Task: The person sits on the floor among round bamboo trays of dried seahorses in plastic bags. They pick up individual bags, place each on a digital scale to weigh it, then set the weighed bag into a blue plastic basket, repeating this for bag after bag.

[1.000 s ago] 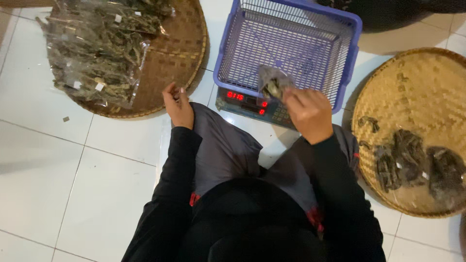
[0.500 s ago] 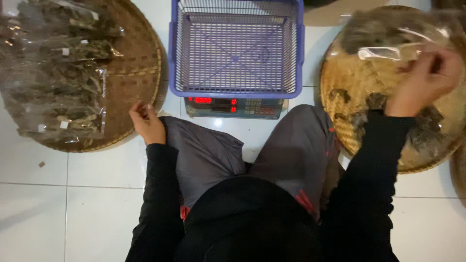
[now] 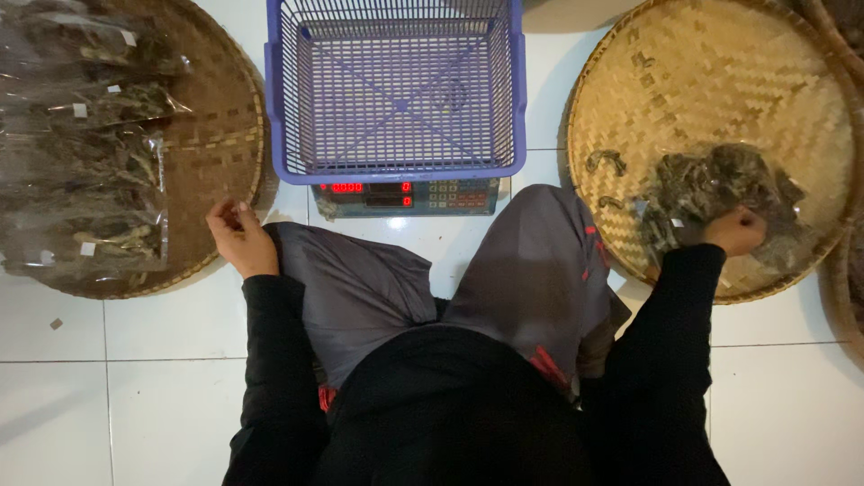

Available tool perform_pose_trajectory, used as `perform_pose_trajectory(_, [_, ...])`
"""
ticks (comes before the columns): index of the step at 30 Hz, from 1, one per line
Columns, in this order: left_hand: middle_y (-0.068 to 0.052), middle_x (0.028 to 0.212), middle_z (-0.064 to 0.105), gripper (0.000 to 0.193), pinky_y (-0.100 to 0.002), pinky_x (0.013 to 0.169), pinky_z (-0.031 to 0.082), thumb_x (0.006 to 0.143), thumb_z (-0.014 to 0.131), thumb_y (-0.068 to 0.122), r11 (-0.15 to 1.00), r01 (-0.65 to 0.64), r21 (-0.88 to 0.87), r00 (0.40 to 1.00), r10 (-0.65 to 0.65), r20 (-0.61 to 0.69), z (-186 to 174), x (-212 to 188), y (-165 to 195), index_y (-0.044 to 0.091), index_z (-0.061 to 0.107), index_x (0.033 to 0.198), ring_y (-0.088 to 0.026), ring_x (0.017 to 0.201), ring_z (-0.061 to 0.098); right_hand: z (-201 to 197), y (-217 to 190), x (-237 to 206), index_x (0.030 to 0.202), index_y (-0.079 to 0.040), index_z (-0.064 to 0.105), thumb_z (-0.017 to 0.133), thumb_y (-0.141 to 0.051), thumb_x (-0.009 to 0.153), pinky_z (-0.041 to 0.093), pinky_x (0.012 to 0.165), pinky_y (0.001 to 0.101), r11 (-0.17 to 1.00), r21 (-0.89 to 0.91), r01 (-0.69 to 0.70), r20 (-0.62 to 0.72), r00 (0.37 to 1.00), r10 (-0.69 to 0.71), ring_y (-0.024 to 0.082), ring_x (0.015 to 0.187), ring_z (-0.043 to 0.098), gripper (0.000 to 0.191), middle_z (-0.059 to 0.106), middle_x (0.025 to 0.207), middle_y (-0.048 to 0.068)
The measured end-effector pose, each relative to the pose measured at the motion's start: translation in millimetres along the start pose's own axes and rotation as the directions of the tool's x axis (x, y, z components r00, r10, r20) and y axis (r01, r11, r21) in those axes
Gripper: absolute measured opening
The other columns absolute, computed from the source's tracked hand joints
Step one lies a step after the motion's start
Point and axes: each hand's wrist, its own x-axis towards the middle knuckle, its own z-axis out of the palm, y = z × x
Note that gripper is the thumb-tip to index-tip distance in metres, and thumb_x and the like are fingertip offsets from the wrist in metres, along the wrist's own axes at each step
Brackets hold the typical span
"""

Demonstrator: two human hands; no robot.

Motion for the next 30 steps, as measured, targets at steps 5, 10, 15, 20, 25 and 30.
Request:
perform_pose_trajectory(5, [-0.01, 0.115, 0.066, 0.022, -0.03, 0.091, 0.053, 0.108, 0.064, 0.006, 0.999, -0.022, 0.05, 0.999, 0.021, 0.026, -2, -1, -1, -0.002, 0.057, 0.126, -0.017, 0.102, 0.064, -2, 0, -7, 0.086, -0.003, 0.074, 0.076, -0.012, 0.09, 0.058, 0.067, 0.04, 0.998, -0.018, -0.055, 0.12, 0.991, 0.056, 0.028, 0.073, 0.071, 0.011, 0.075, 0.083, 0.015])
perform_pose_trajectory(10, [-0.01, 0.113, 0.066, 0.022, -0.031, 0.091, 0.052, 0.106, 0.065, 0.006, 0.999, -0.037, 0.025, 0.999, 0.037, -0.009, 3, 5, -1, -0.001, 0.06, 0.126, -0.017, 0.102, 0.062, 15, -10, 0, 0.086, 0.002, 0.074, 0.085, -0.01, 0.083, 0.056, 0.079, 0.0421, 1.0, -0.01, -0.003, 0.101, 0.995, 0.004, 0.031, 0.081, 0.069, 0.016, 0.075, 0.086, 0.015])
perform_pose_trajectory(15, [-0.006, 0.103, 0.064, 0.021, -0.03, 0.08, 0.051, 0.103, 0.065, 0.011, 0.975, 0.165, -0.146, 0.98, -0.179, -0.084, 4, 20, 0, 0.003, 0.061, 0.122, -0.015, 0.089, 0.059, 17, -37, -41, 0.137, 0.01, 0.047, 0.082, -0.004, 0.091, 0.045, 0.106, 0.0501, 0.968, 0.076, 0.237, -0.147, 0.963, -0.225, 0.038, 0.12, 0.053, 0.059, 0.051, 0.134, 0.028])
perform_pose_trajectory(20, [-0.011, 0.113, 0.065, 0.021, -0.036, 0.089, 0.051, 0.103, 0.066, 0.009, 0.994, 0.085, 0.068, 0.976, -0.069, -0.208, -32, 63, -15, 0.002, 0.062, 0.122, -0.021, 0.1, 0.061, 3, -94, -172, 0.138, 0.001, 0.051, 0.069, -0.016, 0.11, 0.044, 0.105, 0.0464, 0.902, 0.38, 0.205, 0.281, 0.904, -0.323, 0.036, 0.123, 0.05, 0.037, 0.05, 0.133, 0.02])
perform_pose_trajectory(25, [-0.018, 0.127, 0.055, 0.033, -0.041, 0.098, 0.049, 0.1, 0.07, 0.005, 0.963, 0.06, 0.261, 0.906, 0.057, -0.42, -97, 127, -38, 0.001, 0.059, 0.131, -0.029, 0.113, 0.06, 5, -137, -231, 0.14, 0.003, 0.051, 0.066, -0.01, 0.112, 0.037, 0.116, 0.0551, 0.714, 0.415, 0.565, 0.389, 0.599, -0.7, 0.043, 0.135, 0.046, 0.034, 0.05, 0.139, 0.025])
perform_pose_trajectory(30, [-0.022, 0.14, 0.047, 0.051, -0.042, 0.1, 0.052, 0.093, 0.072, 0.007, 0.902, 0.187, 0.389, 0.845, 0.054, -0.532, -173, 191, -54, 0.003, 0.051, 0.14, -0.037, 0.125, 0.056, 18, -141, -231, 0.133, 0.004, 0.056, 0.065, -0.005, 0.114, 0.038, 0.113, 0.0528, 0.73, 0.415, 0.543, 0.405, 0.609, -0.682, 0.041, 0.128, 0.048, 0.023, 0.055, 0.131, 0.024])
